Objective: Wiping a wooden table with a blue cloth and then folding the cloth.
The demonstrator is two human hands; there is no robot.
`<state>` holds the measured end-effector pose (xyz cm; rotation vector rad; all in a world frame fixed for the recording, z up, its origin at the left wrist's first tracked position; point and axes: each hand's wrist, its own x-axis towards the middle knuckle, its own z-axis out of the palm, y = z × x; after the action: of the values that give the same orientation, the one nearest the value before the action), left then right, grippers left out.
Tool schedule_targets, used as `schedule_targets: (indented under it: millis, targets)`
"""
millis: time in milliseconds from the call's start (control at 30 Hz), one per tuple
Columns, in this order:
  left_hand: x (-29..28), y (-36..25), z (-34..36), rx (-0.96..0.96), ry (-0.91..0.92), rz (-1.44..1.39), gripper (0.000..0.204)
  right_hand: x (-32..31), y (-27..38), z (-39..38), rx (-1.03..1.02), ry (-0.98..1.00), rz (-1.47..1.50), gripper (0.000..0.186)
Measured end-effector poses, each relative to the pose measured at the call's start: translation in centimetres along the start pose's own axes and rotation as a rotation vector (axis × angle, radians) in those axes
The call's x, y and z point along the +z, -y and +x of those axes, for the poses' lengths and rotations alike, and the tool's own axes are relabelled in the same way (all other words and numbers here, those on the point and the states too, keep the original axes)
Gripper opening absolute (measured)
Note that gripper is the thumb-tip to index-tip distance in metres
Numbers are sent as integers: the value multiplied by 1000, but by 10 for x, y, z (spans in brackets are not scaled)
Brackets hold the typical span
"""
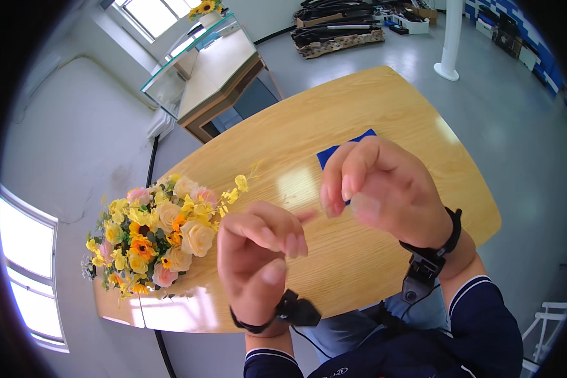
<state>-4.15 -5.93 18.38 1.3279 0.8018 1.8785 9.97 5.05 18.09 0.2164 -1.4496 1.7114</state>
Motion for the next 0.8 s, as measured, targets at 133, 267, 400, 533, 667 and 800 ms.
schedule_targets:
  millis: [133,267,400,533,667,800]
  targets:
    - [-5,-2,3,-219,53,-524,28,-7,-1,1,142,-26,270,17]
    - [-9,-1,6,-212,86,-649,27,-10,-8,6,124,9,391,27]
    - [-11,-3,7,-248,110,-640,24,-10,-11,6,168,23,388,32]
    - [-13,-4,2,-230,131,-683,19,-9,-13,6,178,53,395,35]
    - [-18,-1,5,-94,416,-673,20,-10,-16,7,170,103,475,37]
    - [-18,-7,11,-20,776,-537,14,-12,-21,6,115,76,238,36]
